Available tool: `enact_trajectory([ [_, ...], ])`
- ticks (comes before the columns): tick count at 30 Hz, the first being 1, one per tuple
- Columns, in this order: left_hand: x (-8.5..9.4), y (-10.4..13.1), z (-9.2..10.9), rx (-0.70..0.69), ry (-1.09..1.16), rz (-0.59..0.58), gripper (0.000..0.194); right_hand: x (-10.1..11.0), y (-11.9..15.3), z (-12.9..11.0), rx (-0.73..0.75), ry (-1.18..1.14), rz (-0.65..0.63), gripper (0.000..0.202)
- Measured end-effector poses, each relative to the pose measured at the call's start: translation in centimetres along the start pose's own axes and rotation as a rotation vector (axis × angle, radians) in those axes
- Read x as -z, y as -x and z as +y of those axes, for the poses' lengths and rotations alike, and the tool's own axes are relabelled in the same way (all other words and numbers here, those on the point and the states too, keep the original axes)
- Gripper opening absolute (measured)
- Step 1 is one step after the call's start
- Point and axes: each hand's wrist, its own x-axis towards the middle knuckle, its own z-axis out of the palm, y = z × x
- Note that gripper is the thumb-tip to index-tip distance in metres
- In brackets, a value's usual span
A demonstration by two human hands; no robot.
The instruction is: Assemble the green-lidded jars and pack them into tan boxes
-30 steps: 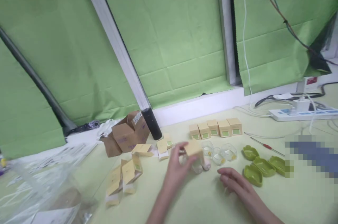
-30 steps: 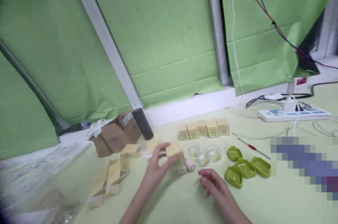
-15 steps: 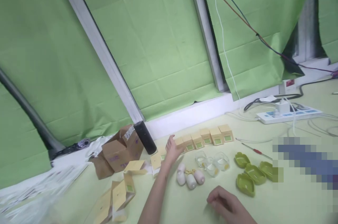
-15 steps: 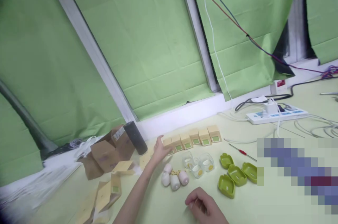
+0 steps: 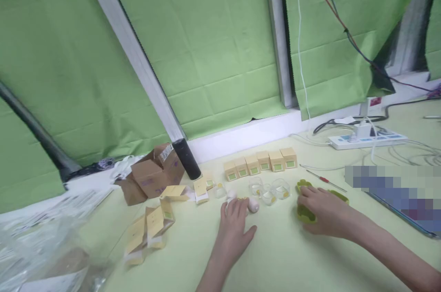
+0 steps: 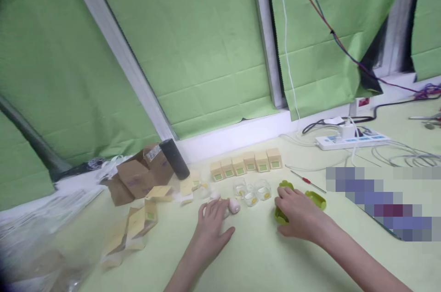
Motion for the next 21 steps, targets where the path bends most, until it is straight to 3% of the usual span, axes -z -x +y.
enact_trajectory([
  [3, -0.4, 0.7, 0.4, 0.029, 0.005, 0.028, 0.044, -0.6, 0.2, 0.2, 0.057, -0.005, -0.096, 0.013],
  [7, 0.7, 0.3, 0.9, 0.048, -0.001, 0.039, 0.040, -1.7, 0.4, -2.6, 0.249, -0.096, -0.165, 0.018],
  [10, 1.7, -1.7, 0.6, 0.125, -0.087, -0.017, 0.033, -2.6, 0.5, -4.8, 0.381, -0.161, -0.132, 0.018],
  [14, 2.3, -5.8, -0.7, 0.158, -0.143, -0.135, 0.018, -3.4, 0.8, -6.1, 0.425, -0.196, -0.091, 0.023],
  [17, 1.8, -8.5, -1.2, 0.177, -0.143, -0.204, 0.029, -3.0, 1.1, -6.3, 0.441, -0.274, -0.084, 0.030],
  [21, 0.6, -10.2, -0.8, 0.217, -0.102, -0.199, 0.031, -2.1, 1.2, -6.3, 0.436, -0.322, 0.008, 0.027],
])
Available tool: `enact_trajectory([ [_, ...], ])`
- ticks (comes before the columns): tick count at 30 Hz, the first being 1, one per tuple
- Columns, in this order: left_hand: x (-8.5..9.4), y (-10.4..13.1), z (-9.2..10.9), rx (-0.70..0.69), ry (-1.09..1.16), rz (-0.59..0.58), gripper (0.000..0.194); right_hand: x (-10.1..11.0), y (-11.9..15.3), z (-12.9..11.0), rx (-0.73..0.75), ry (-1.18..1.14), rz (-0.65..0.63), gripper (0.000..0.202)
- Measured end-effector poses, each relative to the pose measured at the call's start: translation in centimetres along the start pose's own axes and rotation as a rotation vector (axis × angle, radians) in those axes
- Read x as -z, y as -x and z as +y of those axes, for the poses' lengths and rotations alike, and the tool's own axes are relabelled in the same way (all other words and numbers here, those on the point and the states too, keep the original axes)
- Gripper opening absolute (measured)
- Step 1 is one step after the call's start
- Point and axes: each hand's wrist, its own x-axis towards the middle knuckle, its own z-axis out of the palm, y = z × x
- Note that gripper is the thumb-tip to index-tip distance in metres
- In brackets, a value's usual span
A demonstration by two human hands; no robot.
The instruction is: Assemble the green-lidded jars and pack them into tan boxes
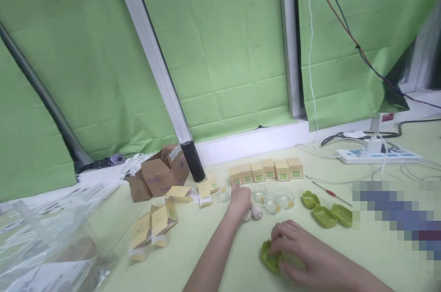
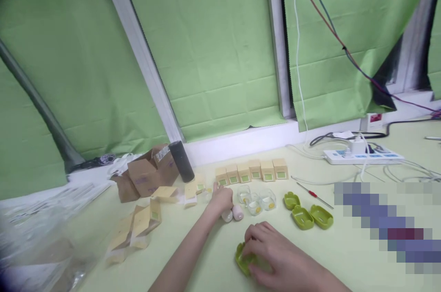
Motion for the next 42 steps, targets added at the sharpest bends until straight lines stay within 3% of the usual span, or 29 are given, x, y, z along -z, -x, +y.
enact_trajectory([
  [7, 0.1, 1.0, -0.9, 0.041, 0.158, 0.141, 0.028, -0.6, -0.1, 0.4, 0.011, 0.059, 0.115, 0.028],
  [10, 1.1, 2.3, -2.0, 0.071, 0.300, 0.263, 0.010, -0.6, 0.0, 0.3, -0.009, -0.005, 0.134, 0.026],
  [13, 1.6, 4.1, -2.0, 0.061, 0.510, 0.350, 0.010, -0.8, 0.0, 0.6, -0.091, -0.165, 0.218, 0.024],
  [19, -0.8, 8.7, 1.8, -0.072, 0.973, 0.246, 0.026, -1.6, -0.7, 1.5, -0.317, -0.659, 0.371, 0.037],
  [22, -1.9, 10.5, 3.4, -0.088, 1.162, 0.171, 0.031, -1.4, -0.9, 1.3, -0.313, -0.734, 0.380, 0.022],
  [24, -2.0, 11.3, 3.4, -0.089, 1.254, 0.119, 0.028, -1.1, -0.9, 1.2, -0.327, -0.742, 0.422, 0.022],
  [26, -1.7, 12.0, 2.6, -0.111, 1.167, 0.049, 0.025, -0.7, -0.7, 1.5, -0.380, -0.807, 0.521, 0.023],
  [30, -1.7, 12.9, 0.8, -0.159, 0.780, -0.124, 0.053, -0.4, -0.4, 2.5, -0.500, -1.083, 0.606, 0.029],
  [32, -2.3, 13.0, 0.6, -0.165, 0.768, -0.098, 0.045, -0.4, -0.4, 2.7, -0.541, -1.134, 0.566, 0.033],
  [35, -3.6, 12.8, 1.1, -0.210, 0.889, 0.017, 0.029, -0.4, -0.5, 2.3, -0.570, -1.012, 0.479, 0.035],
  [38, -4.8, 12.2, 1.7, -0.174, 1.215, 0.080, 0.037, -0.3, -0.7, 1.7, -0.567, -0.832, 0.432, 0.041],
  [42, -5.7, 11.4, 1.7, -0.131, 1.557, 0.168, 0.046, -0.6, -0.6, 1.9, -0.531, -0.796, 0.477, 0.045],
])
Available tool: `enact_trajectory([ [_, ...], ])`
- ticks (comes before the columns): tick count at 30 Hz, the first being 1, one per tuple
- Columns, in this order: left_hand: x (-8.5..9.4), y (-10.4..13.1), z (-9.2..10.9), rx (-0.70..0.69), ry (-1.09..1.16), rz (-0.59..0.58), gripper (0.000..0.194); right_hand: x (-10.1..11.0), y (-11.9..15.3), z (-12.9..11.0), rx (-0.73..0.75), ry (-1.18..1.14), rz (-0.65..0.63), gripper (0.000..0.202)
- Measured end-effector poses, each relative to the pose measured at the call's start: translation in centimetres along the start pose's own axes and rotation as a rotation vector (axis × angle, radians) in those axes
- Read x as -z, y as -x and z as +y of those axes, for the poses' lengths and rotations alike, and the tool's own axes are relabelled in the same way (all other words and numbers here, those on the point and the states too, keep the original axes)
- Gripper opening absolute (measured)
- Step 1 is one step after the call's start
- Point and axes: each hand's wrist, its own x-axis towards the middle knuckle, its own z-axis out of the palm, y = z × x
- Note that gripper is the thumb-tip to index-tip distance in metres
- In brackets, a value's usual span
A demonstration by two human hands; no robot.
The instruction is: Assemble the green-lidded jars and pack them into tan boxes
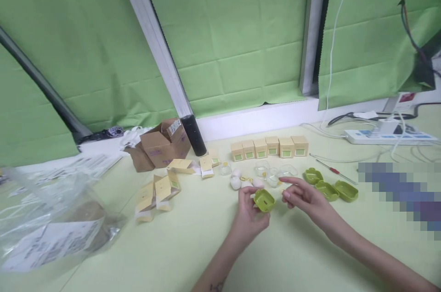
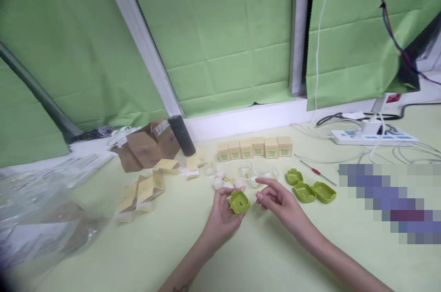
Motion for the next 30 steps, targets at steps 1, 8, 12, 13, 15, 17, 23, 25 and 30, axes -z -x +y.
enact_trajectory([
  [1, 0.1, -0.1, 0.0, 0.013, 0.028, -0.005, 0.047, 0.0, 0.0, 0.2, 0.002, 0.004, 0.013, 0.043],
  [8, -0.3, 0.4, 1.4, 0.210, 0.146, -0.109, 0.055, -0.3, 0.2, 0.3, -0.007, 0.100, 0.040, 0.037],
  [12, -1.1, 0.8, 0.6, 0.159, 0.181, -0.095, 0.063, -0.5, 0.7, 0.6, 0.095, 0.350, -0.026, 0.024],
  [13, -1.2, 0.8, 0.3, 0.142, 0.188, -0.083, 0.068, -0.5, 0.8, 0.7, 0.118, 0.422, -0.041, 0.023],
  [15, -1.4, 0.9, 0.0, 0.132, 0.213, -0.069, 0.071, -0.5, 1.0, 0.8, 0.167, 0.507, -0.046, 0.021],
  [17, -1.4, 1.0, 0.2, 0.176, 0.252, -0.068, 0.060, -0.4, 1.1, 0.8, 0.216, 0.552, -0.016, 0.020],
  [23, -1.7, 1.1, 1.7, 0.292, 0.326, 0.013, 0.046, -0.5, 1.2, 0.8, 0.278, 0.617, 0.052, 0.017],
  [25, -1.8, 1.1, 1.8, 0.303, 0.306, 0.011, 0.041, -0.5, 1.2, 0.7, 0.275, 0.624, 0.007, 0.018],
  [30, -1.9, 1.2, 1.8, 0.296, 0.266, -0.056, 0.036, -0.4, 1.1, 0.7, 0.258, 0.619, -0.073, 0.018],
])
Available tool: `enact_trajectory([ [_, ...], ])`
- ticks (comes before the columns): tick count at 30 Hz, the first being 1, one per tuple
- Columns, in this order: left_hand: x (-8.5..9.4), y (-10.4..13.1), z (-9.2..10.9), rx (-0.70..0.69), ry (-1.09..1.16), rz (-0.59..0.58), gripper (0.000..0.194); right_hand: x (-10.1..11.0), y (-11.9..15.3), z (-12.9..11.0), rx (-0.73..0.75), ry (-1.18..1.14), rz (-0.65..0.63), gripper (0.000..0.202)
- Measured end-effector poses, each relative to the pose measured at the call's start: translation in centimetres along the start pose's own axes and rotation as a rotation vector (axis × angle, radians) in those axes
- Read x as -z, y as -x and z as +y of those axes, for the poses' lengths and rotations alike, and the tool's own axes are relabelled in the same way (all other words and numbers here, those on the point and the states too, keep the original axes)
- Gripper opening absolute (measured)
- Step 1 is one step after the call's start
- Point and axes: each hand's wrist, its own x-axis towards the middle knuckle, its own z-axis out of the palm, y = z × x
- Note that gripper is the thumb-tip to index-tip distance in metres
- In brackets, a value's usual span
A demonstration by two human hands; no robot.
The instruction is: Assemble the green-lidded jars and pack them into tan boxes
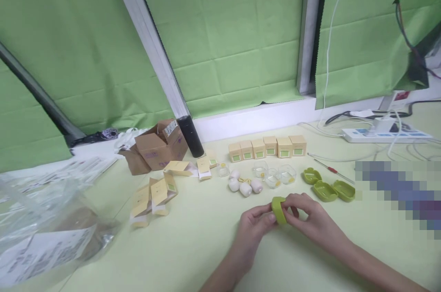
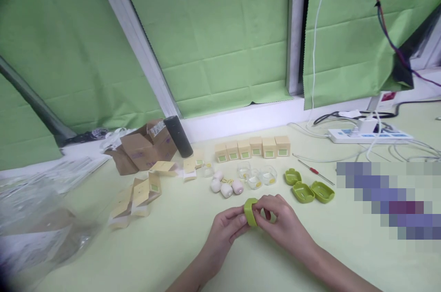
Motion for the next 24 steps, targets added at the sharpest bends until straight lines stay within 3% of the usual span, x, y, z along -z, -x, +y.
enact_trajectory([
  [3, -0.1, -0.1, 0.0, -0.028, -0.048, -0.020, 0.031, -0.2, 0.0, 0.2, -0.022, -0.026, 0.010, 0.018],
  [9, -0.1, -0.1, 0.0, -0.010, 0.048, 0.058, 0.026, -0.7, -0.1, 0.2, -0.088, -0.074, 0.031, 0.020],
  [15, 0.3, -0.5, -0.4, 0.011, 0.006, 0.167, 0.023, 0.8, -0.1, -0.7, -0.054, -0.126, -0.017, 0.018],
  [16, 0.2, -0.5, -0.3, 0.007, 0.008, 0.174, 0.021, 1.0, 0.0, -0.7, -0.015, -0.124, -0.006, 0.021],
  [19, 0.0, -0.4, -0.1, 0.028, 0.026, 0.125, 0.015, 1.2, 0.3, -0.7, 0.116, -0.097, -0.065, 0.066],
  [20, -0.1, -0.4, 0.0, 0.039, 0.036, 0.106, 0.014, 1.1, 0.4, -0.7, 0.139, -0.093, -0.108, 0.066],
  [24, -0.2, -0.4, -0.1, 0.057, 0.109, 0.102, 0.014, 1.1, 0.3, -1.0, 0.211, -0.063, -0.098, 0.036],
])
